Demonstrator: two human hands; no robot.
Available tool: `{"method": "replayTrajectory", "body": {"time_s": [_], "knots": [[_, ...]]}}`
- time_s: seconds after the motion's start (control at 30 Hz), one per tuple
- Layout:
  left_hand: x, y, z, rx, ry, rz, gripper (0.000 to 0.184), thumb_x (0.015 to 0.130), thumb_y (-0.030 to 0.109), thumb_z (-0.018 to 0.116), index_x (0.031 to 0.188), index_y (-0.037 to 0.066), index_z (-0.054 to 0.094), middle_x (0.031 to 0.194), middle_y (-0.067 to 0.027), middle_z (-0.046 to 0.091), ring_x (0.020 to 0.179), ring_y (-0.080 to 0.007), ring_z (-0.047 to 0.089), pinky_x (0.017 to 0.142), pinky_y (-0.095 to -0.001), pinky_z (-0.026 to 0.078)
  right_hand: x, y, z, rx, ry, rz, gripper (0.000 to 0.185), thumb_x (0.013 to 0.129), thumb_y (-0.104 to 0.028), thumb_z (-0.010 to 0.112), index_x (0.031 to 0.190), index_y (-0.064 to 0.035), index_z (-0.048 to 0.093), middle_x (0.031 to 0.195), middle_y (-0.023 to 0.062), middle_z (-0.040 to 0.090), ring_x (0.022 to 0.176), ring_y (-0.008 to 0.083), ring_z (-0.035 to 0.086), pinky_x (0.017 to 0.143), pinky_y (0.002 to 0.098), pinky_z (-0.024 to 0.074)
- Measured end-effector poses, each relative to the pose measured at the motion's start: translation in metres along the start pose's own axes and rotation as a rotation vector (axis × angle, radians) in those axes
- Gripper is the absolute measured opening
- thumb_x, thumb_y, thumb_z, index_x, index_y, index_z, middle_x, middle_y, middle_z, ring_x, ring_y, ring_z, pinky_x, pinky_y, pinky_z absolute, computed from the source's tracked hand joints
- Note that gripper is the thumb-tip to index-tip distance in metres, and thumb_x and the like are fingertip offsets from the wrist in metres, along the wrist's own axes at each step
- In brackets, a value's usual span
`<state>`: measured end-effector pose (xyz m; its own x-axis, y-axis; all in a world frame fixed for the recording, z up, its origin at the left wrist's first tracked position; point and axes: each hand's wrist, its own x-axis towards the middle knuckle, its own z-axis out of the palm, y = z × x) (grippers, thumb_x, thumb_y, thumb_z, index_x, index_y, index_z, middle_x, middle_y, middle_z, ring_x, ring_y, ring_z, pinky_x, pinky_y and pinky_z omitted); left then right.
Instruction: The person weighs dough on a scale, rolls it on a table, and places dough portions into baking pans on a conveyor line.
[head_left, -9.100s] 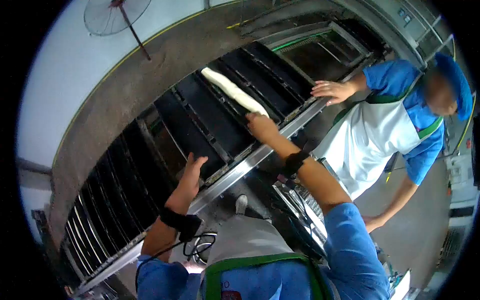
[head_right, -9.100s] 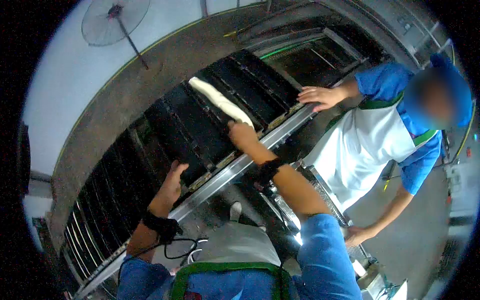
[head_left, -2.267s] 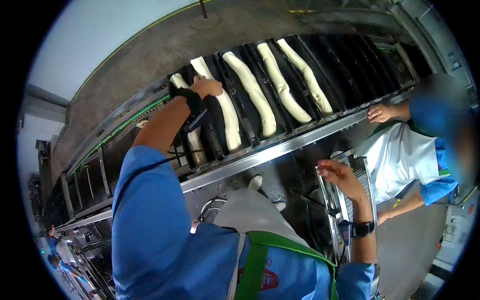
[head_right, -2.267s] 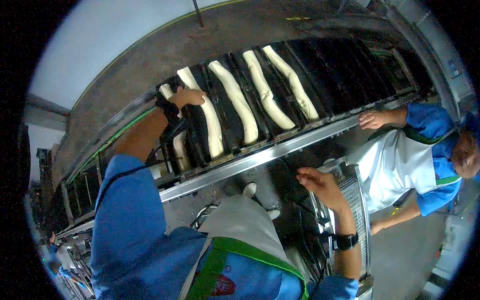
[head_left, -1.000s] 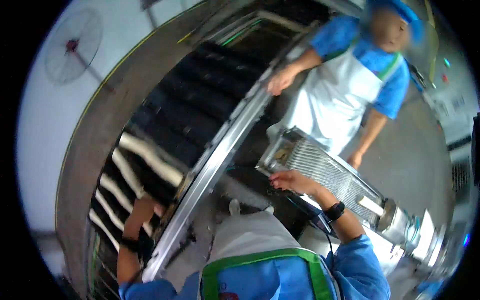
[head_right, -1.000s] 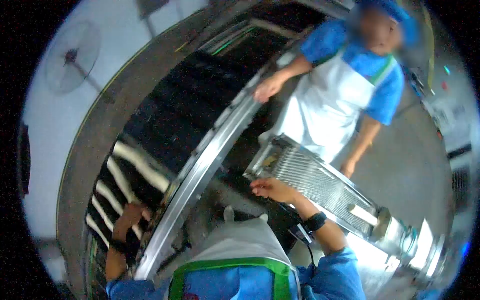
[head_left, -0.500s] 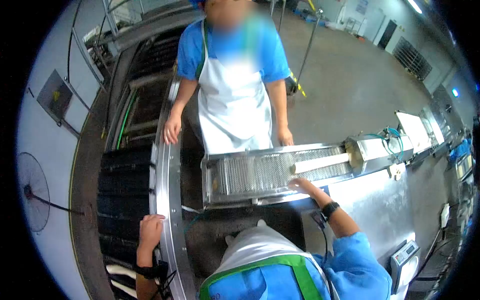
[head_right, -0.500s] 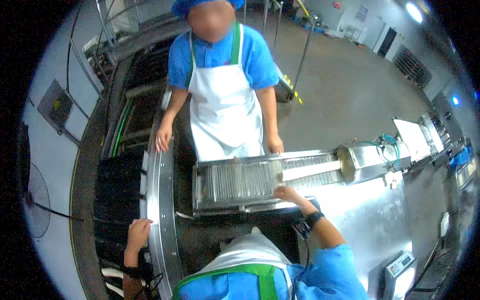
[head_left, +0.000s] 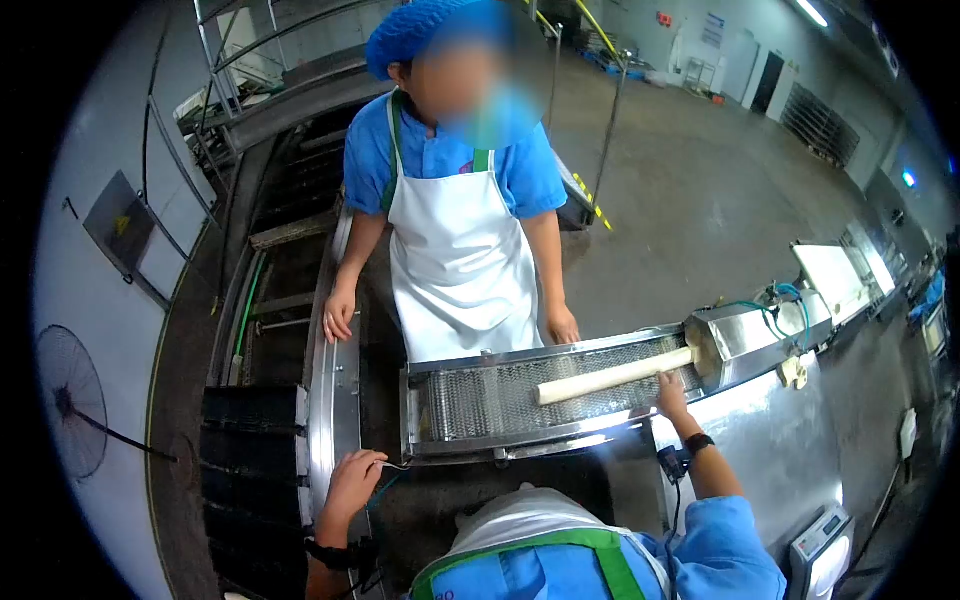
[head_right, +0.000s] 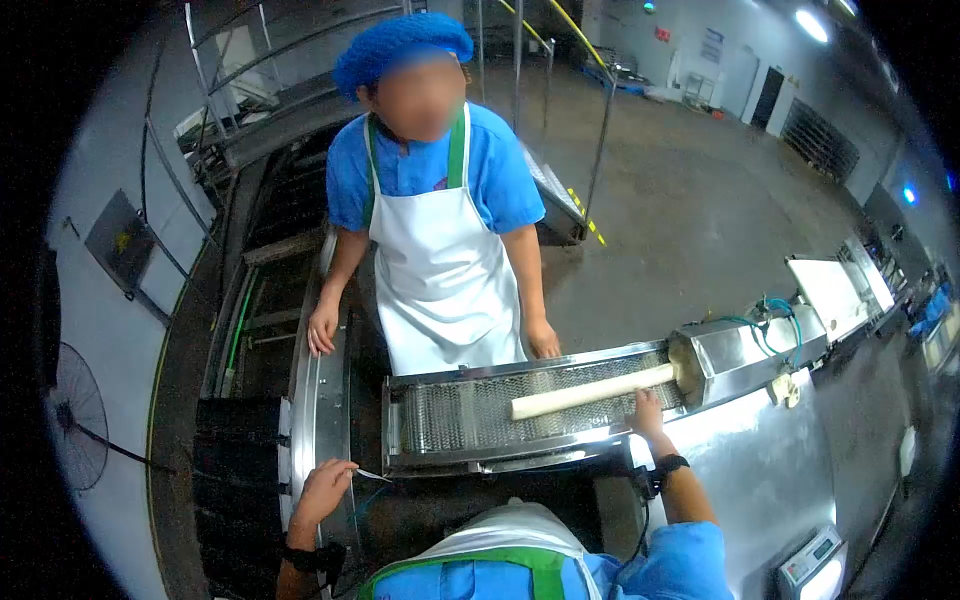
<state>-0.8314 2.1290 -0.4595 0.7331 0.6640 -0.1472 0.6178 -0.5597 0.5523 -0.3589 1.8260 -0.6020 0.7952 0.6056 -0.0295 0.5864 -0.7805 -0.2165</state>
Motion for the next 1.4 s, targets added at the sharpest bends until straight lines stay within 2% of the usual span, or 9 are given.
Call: {"method": "replayTrajectory", "body": {"time_s": [0.23, 0.33, 0.6, 0.67, 0.7, 0.87, 0.93, 1.3, 1.4], "knots": [[-0.018, -0.007, 0.015, -0.019, 0.035, -0.027, 0.021, 0.076, 0.015, 0.045, 0.089, 0.004, 0.056, 0.088, -0.0112, 0.055, 0.083, -0.0294, 0.049, 0.075, -0.0369, 0.037, 0.027, -0.040, -0.004, -0.262, -0.011, -0.091, 0.056, 0.060, -0.012, 0.061, 0.110, -0.0179, 0.039, 0.115, 0.0067, 0.038, 0.111, 0.0249, 0.033, 0.085, 0.0494, 0.0309], [-0.028, -0.008, 0.023, -0.031, 0.053, -0.043, 0.021, 0.076, 0.015, 0.045, 0.089, 0.003, 0.055, 0.087, -0.0117, 0.055, 0.083, -0.0296, 0.049, 0.074, -0.0367, 0.037, 0.040, -0.044, 0.005, -0.282, -0.025, -0.208, 0.026, 0.073, -0.009, 0.045, 0.098, -0.0177, 0.045, 0.102, 0.0073, 0.044, 0.104, 0.0260, 0.040, 0.080, 0.0505, 0.0317], [-0.039, 0.004, 0.031, -0.075, 0.162, -0.058, 0.020, 0.076, 0.015, 0.046, 0.089, 0.003, 0.055, 0.085, -0.0133, 0.055, 0.080, -0.0297, 0.050, 0.073, -0.0362, 0.037, 0.073, -0.096, 0.037, -0.363, -0.389, -0.499, 0.040, 0.064, -0.024, 0.062, 0.099, -0.0123, 0.048, 0.101, 0.0124, 0.048, 0.098, 0.0298, 0.044, 0.078, 0.0488, 0.0333], [-0.040, -0.004, 0.041, -0.129, 0.118, -0.088, 0.019, 0.076, 0.015, 0.047, 0.089, 0.004, 0.055, 0.085, -0.0135, 0.055, 0.082, -0.0293, 0.050, 0.074, -0.0352, 0.038, 0.073, -0.092, 0.062, -0.314, -0.020, -0.749, 0.022, 0.073, -0.022, 0.047, 0.090, -0.0104, 0.054, 0.092, 0.0158, 0.053, 0.086, 0.0302, 0.052, 0.069, 0.0490, 0.0390], [-0.056, -0.006, 0.042, -0.161, 0.058, -0.131, 0.019, 0.075, 0.015, 0.048, 0.089, 0.004, 0.055, 0.085, -0.0136, 0.055, 0.083, -0.0290, 0.050, 0.074, -0.0346, 0.038, 0.079, -0.108, 0.047, -0.198, -0.355, -0.654, 0.020, 0.072, -0.019, 0.047, 0.085, -0.0068, 0.056, 0.084, 0.0175, 0.054, 0.084, 0.0315, 0.052, 0.071, 0.0436, 0.0409], [-0.063, -0.015, 0.033, -0.196, 0.070, -0.188, 0.020, 0.079, 0.017, 0.046, 0.092, 0.004, 0.054, 0.090, -0.0117, 0.053, 0.086, -0.0269, 0.049, 0.075, -0.0347, 0.038, 0.075, -0.138, 0.009, 0.045, -0.486, -0.731, 0.036, 0.062, -0.025, 0.063, 0.086, -0.0004, 0.052, 0.085, 0.0165, 0.052, 0.083, 0.0291, 0.048, 0.073, 0.0374, 0.0400], [-0.063, 0.002, 0.017, -0.088, 0.079, -0.161, 0.021, 0.078, 0.016, 0.045, 0.094, 0.003, 0.053, 0.090, -0.0121, 0.053, 0.087, -0.0288, 0.048, 0.076, -0.0344, 0.037, 0.082, -0.141, 0.017, 0.554, -0.665, -0.660, 0.035, 0.059, -0.014, 0.063, 0.088, 0.0008, 0.050, 0.081, 0.0099, 0.050, 0.074, 0.0169, 0.049, 0.067, 0.0292, 0.0417], [-0.013, 0.007, -0.029, -0.309, -0.062, -0.165, 0.032, 0.080, 0.016, 0.043, 0.112, 0.009, 0.045, 0.095, -0.0082, 0.053, 0.086, -0.0216, 0.050, 0.077, -0.0314, 0.038, 0.013, -0.290, -0.070, 0.791, -0.792, -0.571, 0.034, 0.064, -0.015, 0.057, 0.091, 0.0035, 0.049, 0.078, 0.0067, 0.054, 0.069, 0.0130, 0.051, 0.065, 0.0239, 0.0419], [0.034, 0.074, -0.074, -0.343, -0.136, 0.215, 0.050, 0.080, 0.011, 0.043, 0.126, 0.011, 0.024, 0.087, -0.0084, 0.054, 0.081, -0.0152, 0.052, 0.073, -0.0267, 0.040, -0.001, -0.309, -0.085, 0.814, -0.727, -0.605, 0.034, 0.064, -0.016, 0.058, 0.091, 0.0026, 0.049, 0.077, 0.0068, 0.054, 0.070, 0.0128, 0.051, 0.065, 0.0250, 0.0417]]}}
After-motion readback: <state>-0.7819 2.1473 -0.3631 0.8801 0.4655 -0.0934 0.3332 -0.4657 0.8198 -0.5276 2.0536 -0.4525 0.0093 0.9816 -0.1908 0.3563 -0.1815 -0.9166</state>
